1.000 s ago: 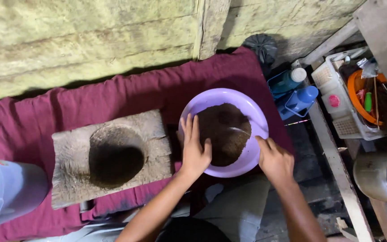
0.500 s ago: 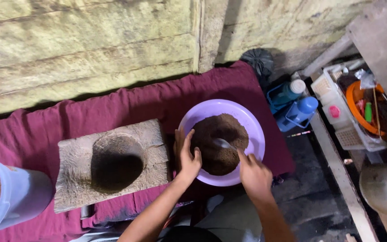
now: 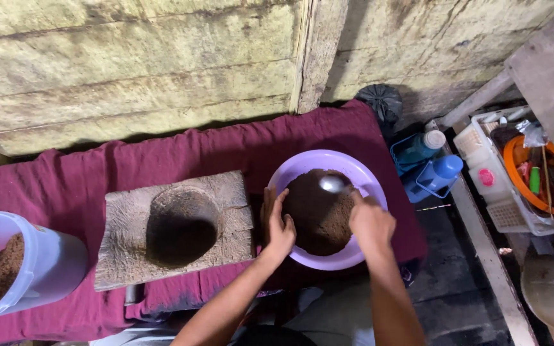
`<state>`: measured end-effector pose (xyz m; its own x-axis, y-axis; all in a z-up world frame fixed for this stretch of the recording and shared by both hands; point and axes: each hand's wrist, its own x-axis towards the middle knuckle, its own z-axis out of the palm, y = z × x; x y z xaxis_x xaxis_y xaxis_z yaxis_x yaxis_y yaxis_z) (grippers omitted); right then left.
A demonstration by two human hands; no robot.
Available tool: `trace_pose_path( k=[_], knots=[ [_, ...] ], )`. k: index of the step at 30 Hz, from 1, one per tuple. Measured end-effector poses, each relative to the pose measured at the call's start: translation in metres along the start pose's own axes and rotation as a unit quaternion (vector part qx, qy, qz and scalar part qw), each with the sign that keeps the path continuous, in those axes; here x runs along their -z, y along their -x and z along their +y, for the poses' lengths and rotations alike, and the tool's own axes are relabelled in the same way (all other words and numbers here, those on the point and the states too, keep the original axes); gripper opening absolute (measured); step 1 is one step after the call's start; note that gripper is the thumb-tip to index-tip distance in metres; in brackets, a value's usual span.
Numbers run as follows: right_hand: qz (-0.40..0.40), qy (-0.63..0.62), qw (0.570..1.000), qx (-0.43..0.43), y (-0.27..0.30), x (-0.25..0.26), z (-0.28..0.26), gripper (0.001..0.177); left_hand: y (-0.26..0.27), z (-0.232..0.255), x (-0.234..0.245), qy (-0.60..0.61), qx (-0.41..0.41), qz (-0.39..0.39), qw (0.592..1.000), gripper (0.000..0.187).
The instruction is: Transferring brown powder between a plastic bowl, a clear bucket, and a stone mortar using a spoon.
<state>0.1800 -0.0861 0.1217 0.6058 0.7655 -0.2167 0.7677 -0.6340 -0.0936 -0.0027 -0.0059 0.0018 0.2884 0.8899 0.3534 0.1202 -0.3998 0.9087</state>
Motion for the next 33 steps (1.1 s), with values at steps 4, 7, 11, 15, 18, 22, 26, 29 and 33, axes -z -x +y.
trace_pose_path(
  k=[4, 7, 11, 15, 18, 22, 26, 29, 33],
  knots=[
    [-0.036, 0.019, 0.997, -0.065, -0.025, -0.012, -0.011, 0.039, 0.001, 0.006, 0.003, -0.054, 0.005, -0.026, 0.998, 0.072],
    [-0.009, -0.044, 0.996, 0.073, -0.034, -0.067, -0.005, 0.054, -0.003, 0.004, 0.001, -0.078, 0.016, -0.034, 0.996, 0.074],
    [0.14, 0.063, 0.976, 0.156, 0.006, -0.055, 0.022, 0.039, -0.005, 0.026, 0.008, 0.024, 0.049, -0.015, 0.998, 0.076],
    [0.027, 0.096, 0.995, 0.015, 0.021, -0.045, 0.063, 0.041, -0.009, 0.056, 0.017, 0.125, 0.071, -0.019, 0.989, 0.077],
    [0.044, 0.079, 0.993, 0.078, 0.033, -0.049, 0.047, 0.038, -0.003, 0.0, 0.001, -0.048, 0.065, -0.053, 0.995, 0.077],
    [0.063, 0.033, 0.997, 0.035, 0.032, -0.035, 0.05, 0.045, -0.007, 0.012, 0.002, -0.061, 0.1, -0.042, 0.992, 0.081],
    [0.194, -0.029, 0.98, 0.022, 0.039, -0.03, 0.048, 0.04, -0.02, 0.068, 0.016, 0.076, 0.066, -0.02, 0.995, 0.072],
    [0.261, -0.054, 0.963, 0.03, 0.049, -0.018, 0.041, 0.036, -0.027, 0.09, 0.022, 0.193, 0.1, -0.02, 0.976, 0.064],
    [0.341, -0.106, 0.925, 0.127, 0.068, 0.016, 0.021, 0.039, -0.041, 0.115, 0.034, 0.263, 0.166, -0.017, 0.95, 0.059]
  ],
)
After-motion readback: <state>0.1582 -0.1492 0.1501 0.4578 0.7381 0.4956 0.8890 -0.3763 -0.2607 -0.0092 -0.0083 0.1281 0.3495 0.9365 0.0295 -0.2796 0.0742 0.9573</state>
